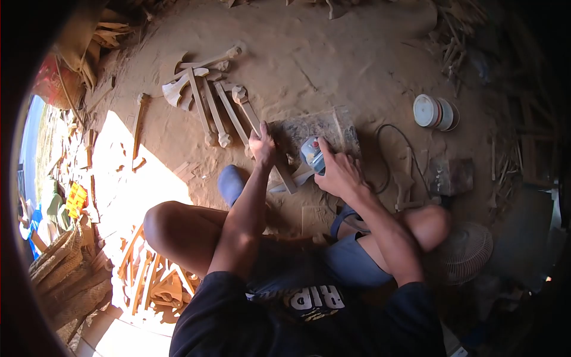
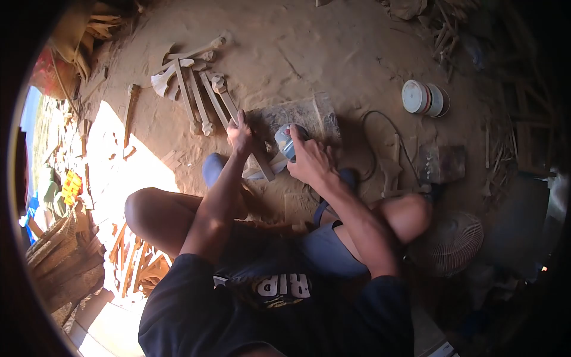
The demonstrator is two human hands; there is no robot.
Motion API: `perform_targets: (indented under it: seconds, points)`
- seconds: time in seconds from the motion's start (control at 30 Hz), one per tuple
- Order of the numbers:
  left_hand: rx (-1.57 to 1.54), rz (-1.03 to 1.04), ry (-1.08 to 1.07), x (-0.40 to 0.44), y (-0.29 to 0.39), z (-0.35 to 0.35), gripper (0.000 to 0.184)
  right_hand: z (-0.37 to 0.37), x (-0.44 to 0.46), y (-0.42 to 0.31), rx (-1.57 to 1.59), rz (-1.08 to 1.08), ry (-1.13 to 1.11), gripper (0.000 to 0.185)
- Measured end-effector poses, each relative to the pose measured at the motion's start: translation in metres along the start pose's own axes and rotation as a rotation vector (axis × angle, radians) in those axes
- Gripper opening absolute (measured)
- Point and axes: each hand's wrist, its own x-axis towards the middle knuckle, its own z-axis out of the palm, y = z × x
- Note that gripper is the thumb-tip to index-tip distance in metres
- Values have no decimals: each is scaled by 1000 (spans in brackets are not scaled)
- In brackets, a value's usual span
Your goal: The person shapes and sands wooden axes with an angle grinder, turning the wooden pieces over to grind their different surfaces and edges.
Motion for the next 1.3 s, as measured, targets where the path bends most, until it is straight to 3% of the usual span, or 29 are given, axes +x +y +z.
perform_targets:
  seconds: [0.13, 0.33, 0.73, 0.83, 1.13, 1.27, 1.3]
  points:
    - [80, 302, 71, 14, -26, 7, 47, 15, -2, -2, 42, -79, -103, 87]
    - [328, 226, 109, 10, -15, 5, 52, 22, -6, -7, 5, -137, -124, 87]
    - [266, 371, 148, 21, -32, 8, 52, 24, -5, -12, 5, -139, -115, 85]
    - [169, 311, 101, 32, -44, 8, 55, 27, -5, -11, -18, -145, -100, 84]
    - [268, 309, 118, 22, -31, 5, 57, 31, -1, -7, -117, -146, -60, 87]
    - [93, 117, 16, 17, -25, 5, 52, 30, 3, -7, -179, -167, -15, 87]
    - [134, 164, 39, 16, -25, 6, 52, 31, 5, -6, -195, -171, -2, 87]
